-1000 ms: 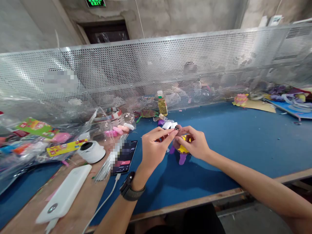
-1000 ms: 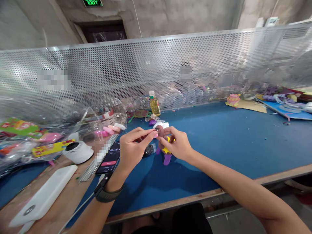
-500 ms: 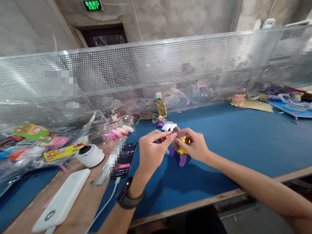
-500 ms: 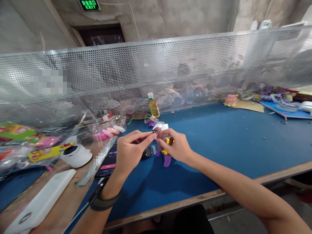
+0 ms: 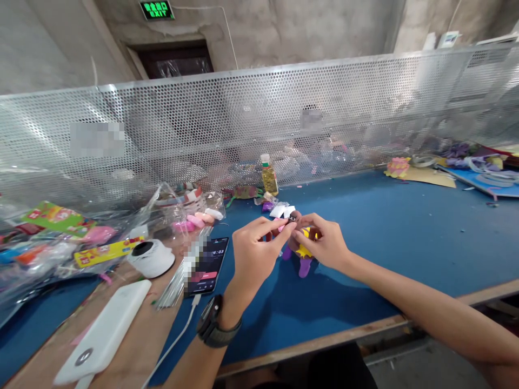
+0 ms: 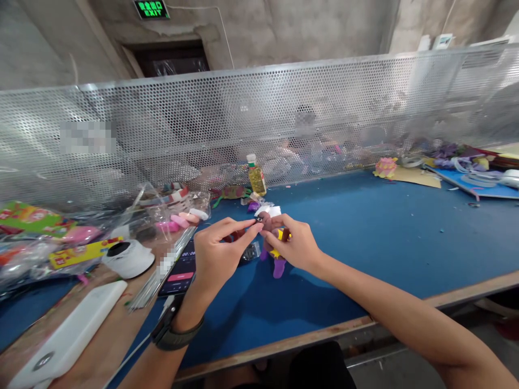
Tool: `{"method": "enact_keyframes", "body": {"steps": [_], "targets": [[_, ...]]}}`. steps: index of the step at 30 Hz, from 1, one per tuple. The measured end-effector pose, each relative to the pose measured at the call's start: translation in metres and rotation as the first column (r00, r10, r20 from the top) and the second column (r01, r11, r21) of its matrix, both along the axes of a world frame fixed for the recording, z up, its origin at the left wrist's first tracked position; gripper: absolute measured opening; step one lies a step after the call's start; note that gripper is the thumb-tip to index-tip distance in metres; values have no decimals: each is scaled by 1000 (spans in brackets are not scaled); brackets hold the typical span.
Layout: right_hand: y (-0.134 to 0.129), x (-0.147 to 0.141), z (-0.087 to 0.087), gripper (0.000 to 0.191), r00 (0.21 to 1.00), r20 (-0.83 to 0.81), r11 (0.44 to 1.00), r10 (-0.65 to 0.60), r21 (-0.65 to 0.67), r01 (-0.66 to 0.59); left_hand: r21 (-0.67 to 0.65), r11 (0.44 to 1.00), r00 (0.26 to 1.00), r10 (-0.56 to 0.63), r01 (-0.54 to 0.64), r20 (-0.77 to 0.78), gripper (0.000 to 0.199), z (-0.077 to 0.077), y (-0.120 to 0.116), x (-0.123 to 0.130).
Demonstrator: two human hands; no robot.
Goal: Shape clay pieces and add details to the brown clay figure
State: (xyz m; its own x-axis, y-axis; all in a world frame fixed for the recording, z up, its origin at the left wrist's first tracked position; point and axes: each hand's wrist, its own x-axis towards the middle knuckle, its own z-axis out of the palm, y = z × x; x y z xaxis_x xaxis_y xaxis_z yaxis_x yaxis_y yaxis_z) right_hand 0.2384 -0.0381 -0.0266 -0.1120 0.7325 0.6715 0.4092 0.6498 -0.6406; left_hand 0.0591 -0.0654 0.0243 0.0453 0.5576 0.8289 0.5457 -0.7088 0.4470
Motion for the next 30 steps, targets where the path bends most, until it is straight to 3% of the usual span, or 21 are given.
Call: {"method": "enact_keyframes", "body": {"steps": [10, 18, 30], "targets": [[2, 1, -1, 22, 1000, -2, 1000, 20, 4, -20, 186, 983, 994, 33, -13, -103, 15, -6, 3, -3], [2, 1, -1, 24, 999, -23, 1000, 25, 0, -25, 421, 907, 979, 104, -21, -176, 21, -17, 16, -7], [0, 3, 3, 25, 999, 7, 999, 51, 0, -51, 496, 868, 952, 164, -15, -259, 17, -24, 19, -9]]}}
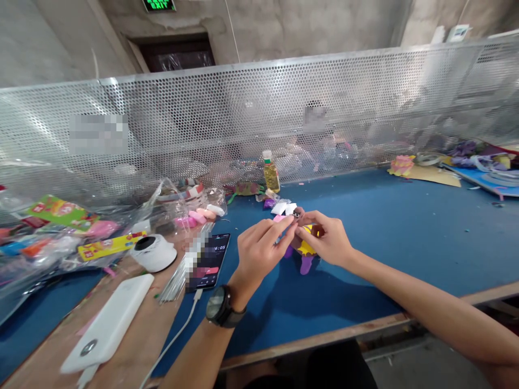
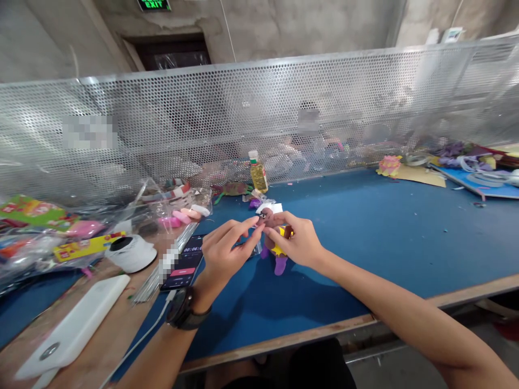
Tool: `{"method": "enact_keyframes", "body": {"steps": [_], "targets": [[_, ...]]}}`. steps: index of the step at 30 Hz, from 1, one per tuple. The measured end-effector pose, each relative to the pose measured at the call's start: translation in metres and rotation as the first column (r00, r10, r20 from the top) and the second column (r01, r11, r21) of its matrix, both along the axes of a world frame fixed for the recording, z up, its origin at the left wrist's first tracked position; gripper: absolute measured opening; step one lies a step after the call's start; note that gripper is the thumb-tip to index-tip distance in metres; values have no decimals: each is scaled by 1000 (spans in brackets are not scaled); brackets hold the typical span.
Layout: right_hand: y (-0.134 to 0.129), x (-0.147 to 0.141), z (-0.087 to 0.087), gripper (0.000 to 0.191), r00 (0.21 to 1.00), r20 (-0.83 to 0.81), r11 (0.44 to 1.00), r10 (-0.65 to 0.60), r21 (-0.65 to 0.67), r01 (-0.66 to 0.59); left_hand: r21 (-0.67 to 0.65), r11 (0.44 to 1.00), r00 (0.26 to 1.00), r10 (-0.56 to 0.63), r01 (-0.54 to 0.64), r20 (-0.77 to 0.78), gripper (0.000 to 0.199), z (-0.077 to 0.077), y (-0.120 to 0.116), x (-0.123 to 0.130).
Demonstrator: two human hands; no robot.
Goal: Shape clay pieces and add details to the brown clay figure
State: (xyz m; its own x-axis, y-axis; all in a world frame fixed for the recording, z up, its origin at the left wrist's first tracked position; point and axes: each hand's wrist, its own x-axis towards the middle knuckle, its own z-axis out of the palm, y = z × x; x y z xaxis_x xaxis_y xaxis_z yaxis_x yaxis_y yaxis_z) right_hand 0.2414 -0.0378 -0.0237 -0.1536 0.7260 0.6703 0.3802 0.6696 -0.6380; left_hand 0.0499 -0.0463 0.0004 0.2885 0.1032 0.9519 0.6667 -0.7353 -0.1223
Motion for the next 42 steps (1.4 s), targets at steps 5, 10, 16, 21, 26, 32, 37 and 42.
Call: {"method": "enact_keyframes", "body": {"steps": [5, 10, 16, 21, 26, 32, 37, 42], "targets": [[-3, 1, 3, 23, 997, 71, 999, 3, 52, -7, -38, 999, 998, -19, 21, 59, 17, 0, -2, 2], [-3, 3, 6, 22, 992, 121, 996, 26, 84, -36, -67, 998, 995, -10, 17, 97, 19, 0, -6, 5], [-2, 5, 2, 23, 982, 179, 990, 64, 115, -86, -55, 997, 995, -45, 50, 86, 21, -1, -6, 6], [-1, 5, 0, 23, 980, 184, 990, 69, 110, -91, -35, 998, 997, -50, 52, 57, 19, 0, -7, 6], [-2, 5, 1, 21, 979, 186, 990, 81, 102, -101, -9, 997, 996, -79, 79, 39, 20, 1, -7, 6], [-2, 4, 2, 24, 981, 181, 992, 71, 91, -88, -13, 997, 997, -73, 73, -4, 16, 1, -7, 6], [-1, 5, 0, 24, 979, 187, 990, 78, 105, -99, -40, 996, 997, -79, 78, -20, 15, 1, -7, 6], [-1, 6, 0, 22, 978, 195, 991, 77, 90, -96, -51, 994, 994, -96, 99, 44, 24, -2, -5, 6]]}}
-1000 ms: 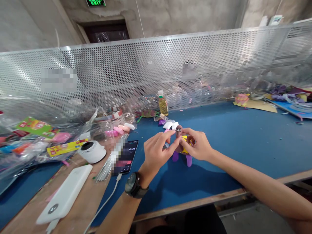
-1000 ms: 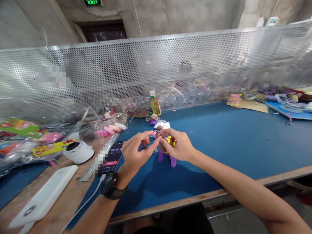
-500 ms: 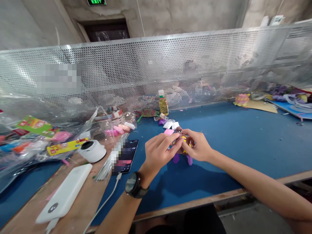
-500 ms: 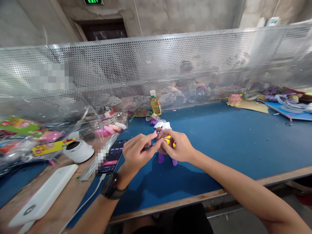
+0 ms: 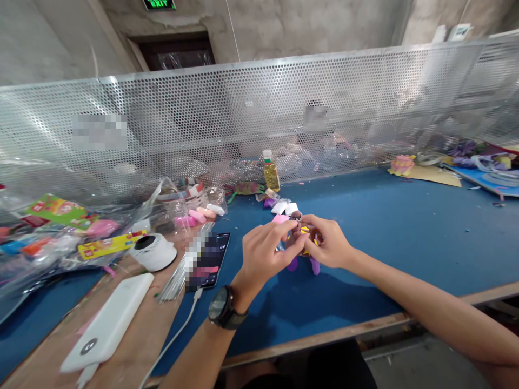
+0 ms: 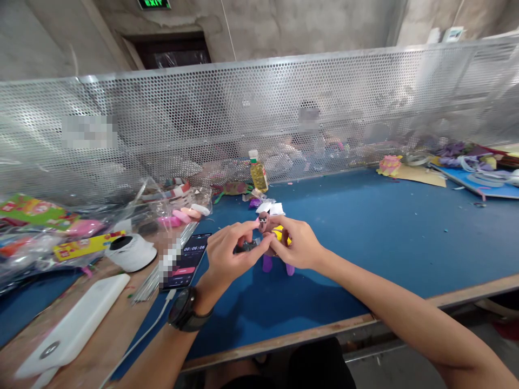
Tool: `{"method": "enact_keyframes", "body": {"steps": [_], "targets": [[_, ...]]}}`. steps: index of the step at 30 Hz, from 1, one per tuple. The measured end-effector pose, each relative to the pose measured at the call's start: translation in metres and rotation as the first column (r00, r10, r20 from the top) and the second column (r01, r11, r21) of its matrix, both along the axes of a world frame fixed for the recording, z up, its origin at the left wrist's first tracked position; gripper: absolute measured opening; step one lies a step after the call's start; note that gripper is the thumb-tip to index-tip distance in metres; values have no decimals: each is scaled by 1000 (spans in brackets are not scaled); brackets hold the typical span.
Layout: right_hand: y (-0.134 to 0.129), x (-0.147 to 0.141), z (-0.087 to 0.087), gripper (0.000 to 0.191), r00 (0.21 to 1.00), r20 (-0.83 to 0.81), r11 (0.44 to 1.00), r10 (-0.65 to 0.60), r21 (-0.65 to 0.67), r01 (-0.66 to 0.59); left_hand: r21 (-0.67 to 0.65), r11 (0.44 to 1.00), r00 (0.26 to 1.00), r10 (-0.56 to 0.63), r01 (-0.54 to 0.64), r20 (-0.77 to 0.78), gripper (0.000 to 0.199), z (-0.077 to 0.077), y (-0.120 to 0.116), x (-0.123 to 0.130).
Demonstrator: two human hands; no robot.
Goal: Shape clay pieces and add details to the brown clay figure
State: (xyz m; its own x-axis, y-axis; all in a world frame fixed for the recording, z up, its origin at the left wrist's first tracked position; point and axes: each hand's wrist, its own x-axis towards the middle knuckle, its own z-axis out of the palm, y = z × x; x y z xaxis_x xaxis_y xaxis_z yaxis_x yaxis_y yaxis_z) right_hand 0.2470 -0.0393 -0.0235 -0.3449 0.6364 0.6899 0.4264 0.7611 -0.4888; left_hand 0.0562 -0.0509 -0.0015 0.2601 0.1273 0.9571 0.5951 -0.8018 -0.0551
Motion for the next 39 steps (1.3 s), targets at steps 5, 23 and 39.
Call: {"method": "enact_keyframes", "body": {"steps": [5, 23, 39], "targets": [[0, 0, 0, 22, 1000, 4, 1000, -3, 2, 3, -13, 999, 999, 33, -33, 11, 27, -1, 1, -1], [0, 1, 0, 20, 1000, 9, 1000, 2, -6, -2, 41, 998, 999, 44, -44, -12, 26, 1, 1, -1], [0, -1, 0, 20, 1000, 5, 1000, 4, -6, -4, 81, 992, 995, 96, -93, -38, 28, 1, 1, -3]]}}
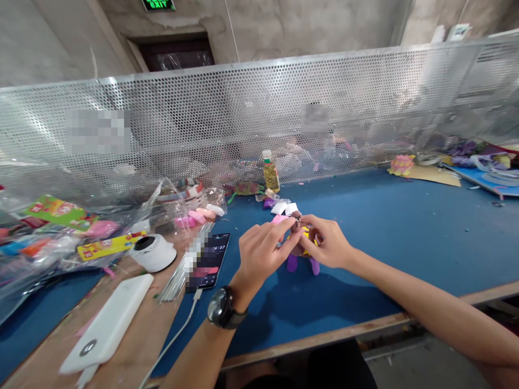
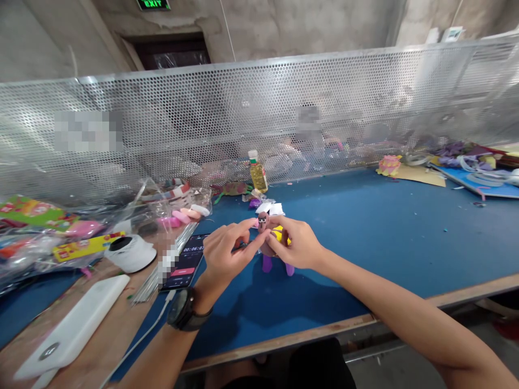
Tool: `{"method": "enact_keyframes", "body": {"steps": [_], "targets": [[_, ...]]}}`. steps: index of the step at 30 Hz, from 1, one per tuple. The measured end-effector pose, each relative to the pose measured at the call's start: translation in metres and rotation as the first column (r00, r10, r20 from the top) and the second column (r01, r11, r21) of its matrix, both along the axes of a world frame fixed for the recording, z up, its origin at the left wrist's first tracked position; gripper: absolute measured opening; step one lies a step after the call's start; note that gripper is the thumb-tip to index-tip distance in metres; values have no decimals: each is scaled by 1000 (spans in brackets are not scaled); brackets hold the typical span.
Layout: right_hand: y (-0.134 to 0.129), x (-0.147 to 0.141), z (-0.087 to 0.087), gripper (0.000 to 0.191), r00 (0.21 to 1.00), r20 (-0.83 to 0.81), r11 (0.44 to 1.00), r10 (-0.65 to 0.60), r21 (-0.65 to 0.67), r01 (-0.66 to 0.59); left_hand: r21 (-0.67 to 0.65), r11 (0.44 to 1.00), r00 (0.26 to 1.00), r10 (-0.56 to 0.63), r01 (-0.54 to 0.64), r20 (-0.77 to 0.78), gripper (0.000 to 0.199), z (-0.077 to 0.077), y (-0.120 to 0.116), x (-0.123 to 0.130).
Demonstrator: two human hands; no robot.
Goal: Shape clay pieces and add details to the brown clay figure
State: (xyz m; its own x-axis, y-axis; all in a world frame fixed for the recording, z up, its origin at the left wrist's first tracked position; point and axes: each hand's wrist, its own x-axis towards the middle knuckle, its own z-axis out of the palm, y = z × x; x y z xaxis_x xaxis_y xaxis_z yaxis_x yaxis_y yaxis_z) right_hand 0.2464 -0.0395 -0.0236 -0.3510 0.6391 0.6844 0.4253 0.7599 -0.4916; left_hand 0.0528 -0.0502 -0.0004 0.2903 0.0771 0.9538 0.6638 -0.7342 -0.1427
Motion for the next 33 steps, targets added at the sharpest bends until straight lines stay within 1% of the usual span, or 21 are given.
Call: {"method": "enact_keyframes", "body": {"steps": [4, 8, 12, 18, 24, 29, 33], "targets": [[1, 0, -2, 22, 1000, -5, 1000, 0, 13, 0, 18, 1000, 999, 26, -25, -43, 26, 1, 0, 0], [2, 1, -2, 24, 1000, -1, 1000, -7, 24, 7, 43, 999, 997, 8, -5, -78, 20, 2, 0, -2], [2, 1, -1, 23, 1000, 1, 1000, -9, 18, 9, 46, 999, 997, 2, 2, -73, 19, 1, 0, -2], [1, 0, 0, 23, 1000, -2, 1000, 8, 0, -8, 7, 1000, 1000, -2, 2, 1, 31, -1, 2, 0], [2, 1, -2, 25, 1000, 8, 1000, -10, 16, 10, 34, 999, 997, -5, 8, -75, 20, 2, 0, -2], [2, 1, -1, 23, 1000, 10, 1000, -13, 27, 13, 32, 999, 998, 17, -15, -58, 16, 2, -2, -2], [2, 1, 0, 22, 1000, 7, 999, -15, 33, 15, 54, 999, 999, 8, -6, -40, 14, 0, -1, -2]]}}
